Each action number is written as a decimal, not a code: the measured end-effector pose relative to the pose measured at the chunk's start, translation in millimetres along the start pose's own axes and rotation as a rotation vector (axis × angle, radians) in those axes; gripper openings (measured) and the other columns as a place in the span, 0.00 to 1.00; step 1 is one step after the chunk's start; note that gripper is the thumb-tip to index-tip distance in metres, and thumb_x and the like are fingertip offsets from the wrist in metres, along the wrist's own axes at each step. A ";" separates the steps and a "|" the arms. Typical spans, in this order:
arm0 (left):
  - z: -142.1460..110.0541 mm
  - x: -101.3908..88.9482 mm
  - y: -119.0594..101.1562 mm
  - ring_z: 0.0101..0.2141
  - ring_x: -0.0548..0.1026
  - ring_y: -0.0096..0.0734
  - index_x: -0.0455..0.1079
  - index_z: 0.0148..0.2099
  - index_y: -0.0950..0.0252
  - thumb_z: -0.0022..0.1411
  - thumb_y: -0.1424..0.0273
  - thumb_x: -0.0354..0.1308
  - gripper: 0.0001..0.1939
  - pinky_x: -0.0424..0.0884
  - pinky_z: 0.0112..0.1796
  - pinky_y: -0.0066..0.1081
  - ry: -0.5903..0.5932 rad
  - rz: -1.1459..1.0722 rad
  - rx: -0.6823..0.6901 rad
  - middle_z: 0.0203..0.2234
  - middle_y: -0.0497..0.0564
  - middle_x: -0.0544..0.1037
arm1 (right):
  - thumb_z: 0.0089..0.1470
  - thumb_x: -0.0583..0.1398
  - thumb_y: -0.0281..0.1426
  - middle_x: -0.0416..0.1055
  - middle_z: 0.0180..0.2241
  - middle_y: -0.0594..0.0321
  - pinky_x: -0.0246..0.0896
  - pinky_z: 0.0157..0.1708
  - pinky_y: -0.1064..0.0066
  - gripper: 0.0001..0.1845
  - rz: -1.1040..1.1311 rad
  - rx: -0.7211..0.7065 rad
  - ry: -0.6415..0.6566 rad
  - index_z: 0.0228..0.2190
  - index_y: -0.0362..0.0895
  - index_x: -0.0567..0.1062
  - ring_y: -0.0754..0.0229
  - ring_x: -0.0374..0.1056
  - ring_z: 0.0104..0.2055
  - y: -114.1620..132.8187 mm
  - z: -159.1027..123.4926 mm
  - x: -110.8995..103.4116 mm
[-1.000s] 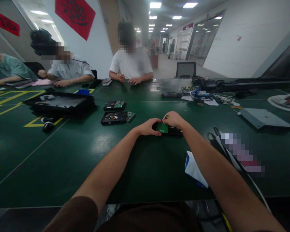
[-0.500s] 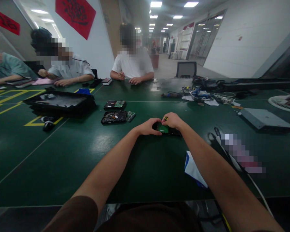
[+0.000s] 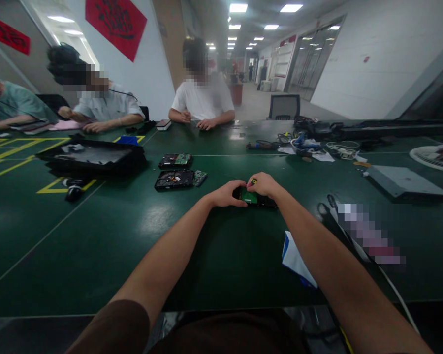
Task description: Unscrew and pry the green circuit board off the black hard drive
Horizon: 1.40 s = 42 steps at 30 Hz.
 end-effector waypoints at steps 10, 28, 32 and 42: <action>-0.9 -0.5 -2.3 0.58 0.70 0.49 0.64 0.65 0.62 0.50 0.55 0.72 0.43 0.66 0.58 0.45 0.009 -0.019 0.004 0.59 0.57 0.71 | 0.50 0.69 0.31 0.81 0.36 0.64 0.60 0.31 0.75 0.06 0.016 0.010 0.009 0.34 0.47 0.84 0.61 0.74 0.37 -3.0 0.4 1.7; 0.9 1.3 1.6 0.58 0.69 0.49 0.64 0.65 0.61 0.50 0.54 0.72 0.44 0.65 0.59 0.44 0.008 0.003 0.001 0.59 0.56 0.71 | 0.50 0.69 0.29 0.81 0.37 0.65 0.63 0.34 0.76 0.07 -0.012 -0.033 0.016 0.34 0.47 0.84 0.61 0.75 0.39 1.0 2.1 2.5; 0.6 0.8 -0.9 0.59 0.69 0.49 0.64 0.65 0.62 0.50 0.54 0.71 0.43 0.64 0.60 0.44 0.011 0.002 0.006 0.59 0.56 0.71 | 0.49 0.70 0.30 0.81 0.36 0.64 0.62 0.34 0.75 0.07 -0.021 -0.019 0.004 0.34 0.47 0.84 0.60 0.75 0.38 -0.2 1.5 1.6; -1.7 2.6 14.1 0.63 0.65 0.51 0.62 0.67 0.59 0.49 0.51 0.71 0.47 0.61 0.62 0.46 0.017 0.023 -0.094 0.64 0.57 0.65 | 0.54 0.67 0.34 0.81 0.39 0.60 0.63 0.38 0.73 0.08 0.096 -0.032 -0.149 0.35 0.45 0.84 0.58 0.74 0.41 -0.6 -5.2 -38.0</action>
Point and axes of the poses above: each hand's wrist, its own z-axis towards the middle knuckle, its own x-axis out of the palm, y = z × x, the point moved 9 cm from there along z, towards the middle knuckle
